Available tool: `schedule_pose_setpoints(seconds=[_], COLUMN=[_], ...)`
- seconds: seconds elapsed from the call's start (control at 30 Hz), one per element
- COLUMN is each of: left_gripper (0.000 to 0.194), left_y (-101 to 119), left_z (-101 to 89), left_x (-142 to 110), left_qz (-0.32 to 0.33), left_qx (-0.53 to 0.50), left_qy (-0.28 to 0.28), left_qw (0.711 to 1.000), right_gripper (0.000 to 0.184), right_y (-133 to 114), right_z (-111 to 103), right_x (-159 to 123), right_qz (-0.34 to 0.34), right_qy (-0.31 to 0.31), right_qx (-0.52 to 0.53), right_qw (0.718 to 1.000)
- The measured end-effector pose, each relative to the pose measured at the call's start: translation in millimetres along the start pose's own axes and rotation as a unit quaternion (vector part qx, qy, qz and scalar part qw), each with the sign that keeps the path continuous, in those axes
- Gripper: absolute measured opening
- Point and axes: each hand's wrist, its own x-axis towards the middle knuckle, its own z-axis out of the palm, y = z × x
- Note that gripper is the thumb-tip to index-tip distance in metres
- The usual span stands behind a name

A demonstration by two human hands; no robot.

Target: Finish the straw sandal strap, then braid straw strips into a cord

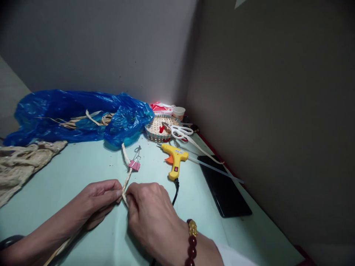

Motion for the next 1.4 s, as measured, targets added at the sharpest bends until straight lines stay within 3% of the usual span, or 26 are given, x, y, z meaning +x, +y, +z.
schedule_pose_setpoints(seconds=[0.13, 0.23, 0.33, 0.47, 0.57, 0.67, 0.7, 0.77, 0.83, 0.87, 0.97, 1.1, 1.27, 1.4], left_gripper=[0.027, 0.026, 0.031, 0.029, 0.028, 0.028, 0.028, 0.026, 0.026, 0.026, 0.024, 0.026, 0.037, 0.032], left_y=[-0.3, -0.7, -1.4, 0.1, 2.2, 2.7, 2.4, 1.1, -0.4, -0.9, -0.1, 9.0, 11.3, -8.6], left_z=[3.1, 5.5, 6.4, 5.8, 4.5, 2.4, 2.0, 2.3, 4.1, 5.2, 7.3, 5.2, 7.1, 18.8], left_x=[-3.2, -5.0, -5.3, -7.7, -10.8, -11.7, -11.2, -9.5, -8.3, -8.4, -12.0, -21.0, -32.7, -39.2], left_qz=[0.005, 0.014, 0.012, 0.014, 0.016, 0.020, 0.022, 0.032, 0.045, 0.050, 0.049, 0.087, 0.108, 0.167], left_qx=[0.005, -0.005, -0.021, -0.029, -0.038, -0.064, -0.070, -0.076, -0.078, -0.079, -0.056, 0.116, 0.321, 0.457], left_qy=[0.016, 0.019, 0.008, -0.007, -0.015, -0.033, -0.037, -0.045, -0.053, -0.055, -0.038, 0.023, 0.076, 0.045], left_qw=[1.000, 1.000, 1.000, 0.999, 0.999, 0.997, 0.997, 0.996, 0.995, 0.994, 0.997, 0.989, 0.938, 0.872], right_gripper=[0.020, 0.022, 0.021, 0.027, 0.025, 0.022, 0.022, 0.025, 0.023, 0.023, 0.022, 0.022, 0.020, 0.022], right_y=[0.6, 2.7, 8.0, 12.1, 7.1, 2.0, 2.0, 4.8, 9.4, 11.6, 15.2, 14.8, 11.6, 10.0], right_z=[3.2, 16.7, 33.0, 38.9, 25.4, 8.3, 4.9, 3.7, 8.1, 11.1, 16.6, 15.3, 18.7, 22.0], right_x=[-5.4, -10.4, -11.9, -10.6, -8.5, -3.8, -1.6, 3.0, 7.0, 8.6, 12.3, 14.3, 11.0, 8.5], right_qz=[-0.066, -0.167, -0.292, -0.360, -0.308, -0.127, -0.070, -0.005, 0.005, 0.004, 0.005, 0.029, 0.036, 0.032], right_qy=[0.094, 0.146, 0.159, 0.150, 0.130, 0.153, 0.142, 0.055, -0.047, -0.069, -0.031, 0.004, 0.051, 0.075], right_qx=[-0.040, -0.068, -0.161, -0.231, -0.127, 0.026, 0.067, 0.157, 0.241, 0.266, 0.268, 0.278, 0.222, 0.198], right_qw=[0.993, 0.973, 0.929, 0.891, 0.934, 0.980, 0.985, 0.986, 0.969, 0.961, 0.963, 0.960, 0.973, 0.977])
